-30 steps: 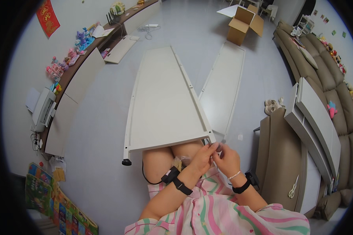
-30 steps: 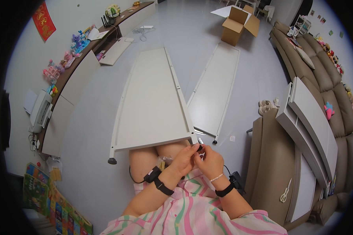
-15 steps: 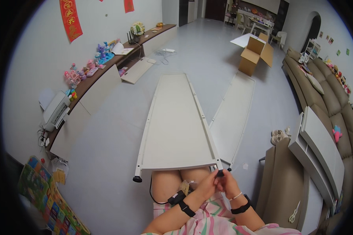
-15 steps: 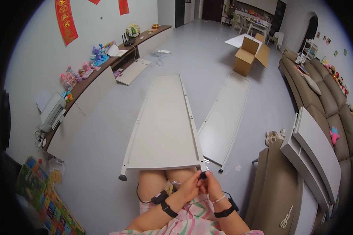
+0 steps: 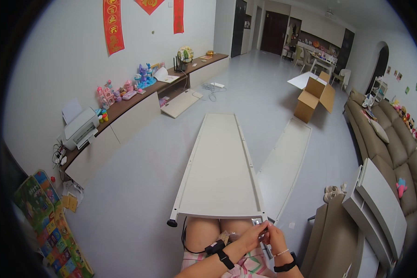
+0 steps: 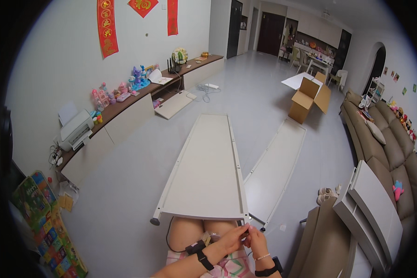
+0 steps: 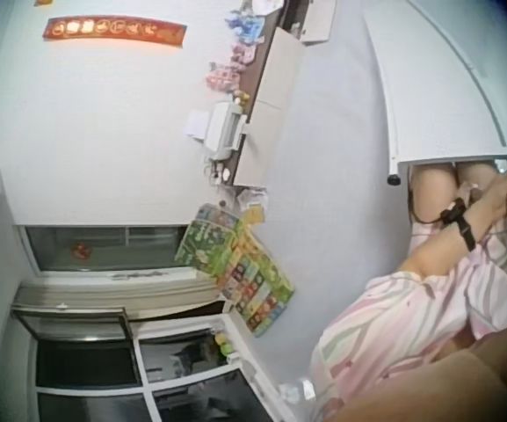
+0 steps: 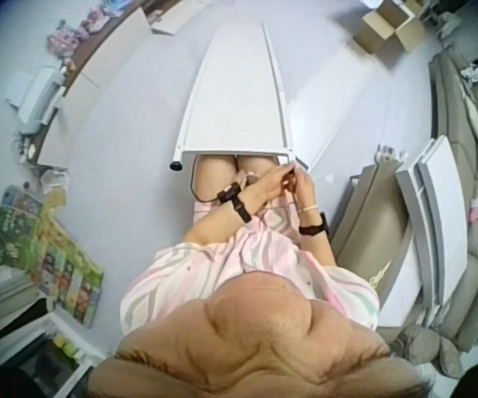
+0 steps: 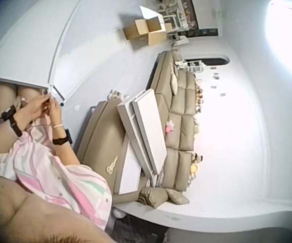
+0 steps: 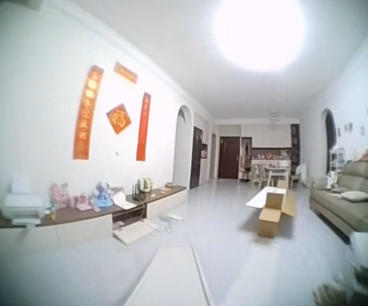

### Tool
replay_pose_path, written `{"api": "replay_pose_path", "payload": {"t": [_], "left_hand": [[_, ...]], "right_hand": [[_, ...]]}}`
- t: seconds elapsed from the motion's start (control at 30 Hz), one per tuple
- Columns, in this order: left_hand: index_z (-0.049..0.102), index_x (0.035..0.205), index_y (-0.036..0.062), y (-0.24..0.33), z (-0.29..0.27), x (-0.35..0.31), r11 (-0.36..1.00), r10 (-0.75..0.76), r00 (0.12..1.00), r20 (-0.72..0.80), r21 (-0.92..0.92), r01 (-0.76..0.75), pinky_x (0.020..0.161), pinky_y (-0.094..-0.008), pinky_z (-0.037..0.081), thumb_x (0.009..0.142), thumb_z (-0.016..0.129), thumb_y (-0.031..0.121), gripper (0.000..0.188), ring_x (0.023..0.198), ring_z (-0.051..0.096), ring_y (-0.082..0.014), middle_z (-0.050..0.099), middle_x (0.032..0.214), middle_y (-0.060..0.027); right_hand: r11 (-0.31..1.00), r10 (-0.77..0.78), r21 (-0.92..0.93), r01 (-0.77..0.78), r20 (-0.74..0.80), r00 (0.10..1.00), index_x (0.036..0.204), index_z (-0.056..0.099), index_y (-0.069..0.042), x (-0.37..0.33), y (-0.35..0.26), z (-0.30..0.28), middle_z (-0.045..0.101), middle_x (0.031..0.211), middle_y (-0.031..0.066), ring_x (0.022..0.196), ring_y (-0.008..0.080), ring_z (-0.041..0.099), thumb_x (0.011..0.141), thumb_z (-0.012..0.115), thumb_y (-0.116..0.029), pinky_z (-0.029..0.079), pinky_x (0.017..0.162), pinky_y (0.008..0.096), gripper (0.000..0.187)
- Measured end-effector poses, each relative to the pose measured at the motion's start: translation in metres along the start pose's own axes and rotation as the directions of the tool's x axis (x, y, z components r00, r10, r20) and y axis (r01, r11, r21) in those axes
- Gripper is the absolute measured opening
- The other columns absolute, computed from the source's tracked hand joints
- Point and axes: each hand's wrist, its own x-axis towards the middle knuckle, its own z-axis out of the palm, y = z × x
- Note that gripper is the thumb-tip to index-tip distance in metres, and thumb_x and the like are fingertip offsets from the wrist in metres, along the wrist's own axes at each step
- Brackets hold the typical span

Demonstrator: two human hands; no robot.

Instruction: Assembling a white piece of furniture by attaching feet and drawer rails.

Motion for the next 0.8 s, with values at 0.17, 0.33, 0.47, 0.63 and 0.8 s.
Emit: {"api": "replay_pose_path", "payload": {"t": [0.17,0.33,0.47,0.63,0.8], "left_hand": [[0.066,0.108,0.0166,0.007,0.011,-0.005,0.997,-0.007,0.989,-0.149,-0.077,-0.004,0.067,-0.0305,0.047,0.103,0.048,0.05,0.039,0.067,0.056,-0.0107,0.059,0.073,0.0029],[0.063,0.1,0.0108,0.005,-0.007,0.001,0.986,-0.099,0.991,-0.087,-0.14,0.086,0.05,-0.027,0.046,0.103,0.05,0.046,0.037,0.054,0.057,-0.0139,0.059,0.069,-0.0016],[0.059,0.09,0.0086,0.012,0.012,-0.012,0.998,-0.053,0.971,-0.235,-0.029,0.047,0.039,-0.0225,0.042,0.102,0.054,0.044,0.037,0.049,0.059,-0.0153,0.062,0.067,-0.0034],[0.058,0.087,0.0085,0.015,0.016,-0.021,0.995,-0.035,0.97,-0.242,-0.101,0.011,0.037,-0.0208,0.04,0.102,0.054,0.041,0.036,0.048,0.061,-0.0174,0.063,0.065,-0.0062],[0.063,0.111,0.0103,-0.007,-0.007,0.0,0.976,0.164,0.978,-0.126,-0.122,-0.18,0.067,-0.029,0.052,0.105,0.048,0.031,0.027,0.086,0.065,-0.0149,0.069,0.1,-0.0052]], "right_hand": [[0.996,0.053,0.072,-0.053,0.0,0.999,0.082,0.061,-0.006,-0.001,-0.008,0.015,0.047,0.053,-0.0013,0.046,0.0097,0.045,0.101,0.058,-0.037,0.035,0.044,0.0266,0.037],[0.939,0.194,0.289,-0.186,0.003,0.981,0.085,0.059,-0.006,0.002,-0.011,0.023,0.047,0.054,-0.0014,0.047,0.0117,0.044,0.098,0.054,-0.045,0.04,0.046,0.0302,0.041],[0.698,0.155,0.617,-0.363,0.364,0.918,0.086,0.057,-0.01,0.005,0.006,0.014,0.041,0.054,-0.0029,0.046,0.012,0.039,0.096,0.049,-0.052,0.045,0.056,0.0314,0.045],[0.309,0.151,0.797,-0.519,0.498,0.854,0.086,0.058,-0.009,0.002,0.01,0.016,0.041,0.053,-0.0017,0.045,0.013,0.039,0.093,0.048,-0.059,0.044,0.056,0.0306,0.051],[0.962,-0.059,-0.268,0.052,-0.018,0.998,0.073,0.068,-0.006,0.004,0.002,-0.01,0.061,0.055,0.007,0.05,0.0168,0.06,0.099,0.051,-0.052,0.044,0.047,0.0305,0.055]]}}
